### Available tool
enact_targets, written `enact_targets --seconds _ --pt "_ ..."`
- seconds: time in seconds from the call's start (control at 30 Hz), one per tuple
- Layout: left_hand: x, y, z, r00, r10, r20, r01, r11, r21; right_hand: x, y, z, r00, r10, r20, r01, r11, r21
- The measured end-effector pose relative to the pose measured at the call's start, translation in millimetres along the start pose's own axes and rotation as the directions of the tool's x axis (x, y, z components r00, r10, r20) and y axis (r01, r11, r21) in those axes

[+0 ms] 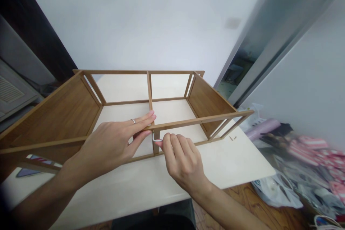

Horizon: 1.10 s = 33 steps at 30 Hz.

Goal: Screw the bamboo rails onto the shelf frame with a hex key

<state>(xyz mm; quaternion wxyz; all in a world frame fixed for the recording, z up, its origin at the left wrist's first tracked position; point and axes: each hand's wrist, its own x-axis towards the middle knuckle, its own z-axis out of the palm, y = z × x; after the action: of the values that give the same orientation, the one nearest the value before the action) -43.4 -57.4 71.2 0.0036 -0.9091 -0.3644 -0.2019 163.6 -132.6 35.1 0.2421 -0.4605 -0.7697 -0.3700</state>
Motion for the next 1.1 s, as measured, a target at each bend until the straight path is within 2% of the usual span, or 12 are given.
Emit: enact_targets --seconds 0.1,0.2,0.37,0.43,0.57,0.63,0.67,0.7,0.8,0.87,1.0,1.1 --pt "-0.5 -2.4 -0.8 1.000 0.022 0.021 -0.021 0.999 -0.038 -4.4 -10.8 7.5 0.998 0.066 0.008 -0.066 0.997 0.043" --pt "-0.2 -5.9 -2.5 0.997 0.054 0.048 -0.051 0.996 -0.076 -8.5 -27.6 19.0 0.980 0.198 0.003 -0.196 0.969 0.150" --pt "2.6 -7.6 -6.7 0.996 0.044 0.082 -0.035 0.994 -0.106 -5.4 -62.2 36.5 0.876 0.481 -0.021 -0.438 0.813 0.384" --pt "4.4 -6.0 -9.8 0.994 0.026 0.110 -0.015 0.995 -0.100 -0.8 -74.4 38.4 0.817 0.575 0.036 -0.519 0.708 0.479" --pt "9.2 -9.1 -17.4 0.988 0.022 0.154 -0.012 0.998 -0.066 6.4 -86.8 35.9 0.634 0.730 0.257 -0.649 0.320 0.691" --pt "12.5 -16.8 -21.9 0.982 0.090 0.164 -0.080 0.995 -0.067 6.9 -86.1 34.7 0.606 0.733 0.308 -0.661 0.248 0.708" --pt "14.4 -21.7 -24.3 0.975 0.139 0.173 -0.127 0.989 -0.078 6.5 -84.4 34.4 0.618 0.724 0.305 -0.657 0.263 0.706" --pt "16.3 -26.9 -26.9 0.964 0.189 0.185 -0.174 0.980 -0.094 5.9 -82.2 34.2 0.647 0.712 0.274 -0.648 0.324 0.689" --pt "21.0 -38.7 -34.0 0.941 0.277 0.194 -0.252 0.957 -0.146 3.5 -74.6 33.9 0.750 0.652 0.111 -0.588 0.581 0.562" --pt "22.8 -41.3 -36.8 0.940 0.279 0.195 -0.250 0.955 -0.160 2.3 -70.4 33.3 0.788 0.614 0.043 -0.556 0.679 0.480" --pt "25.4 -40.2 -35.3 0.927 0.262 0.269 -0.218 0.959 -0.181 2.3 -65.1 32.5 0.815 0.578 0.045 -0.535 0.721 0.440" --pt "28.1 -42.9 -30.9 0.918 0.283 0.277 -0.234 0.952 -0.196 4.1 -63.2 32.2 0.817 0.570 0.092 -0.539 0.697 0.473"
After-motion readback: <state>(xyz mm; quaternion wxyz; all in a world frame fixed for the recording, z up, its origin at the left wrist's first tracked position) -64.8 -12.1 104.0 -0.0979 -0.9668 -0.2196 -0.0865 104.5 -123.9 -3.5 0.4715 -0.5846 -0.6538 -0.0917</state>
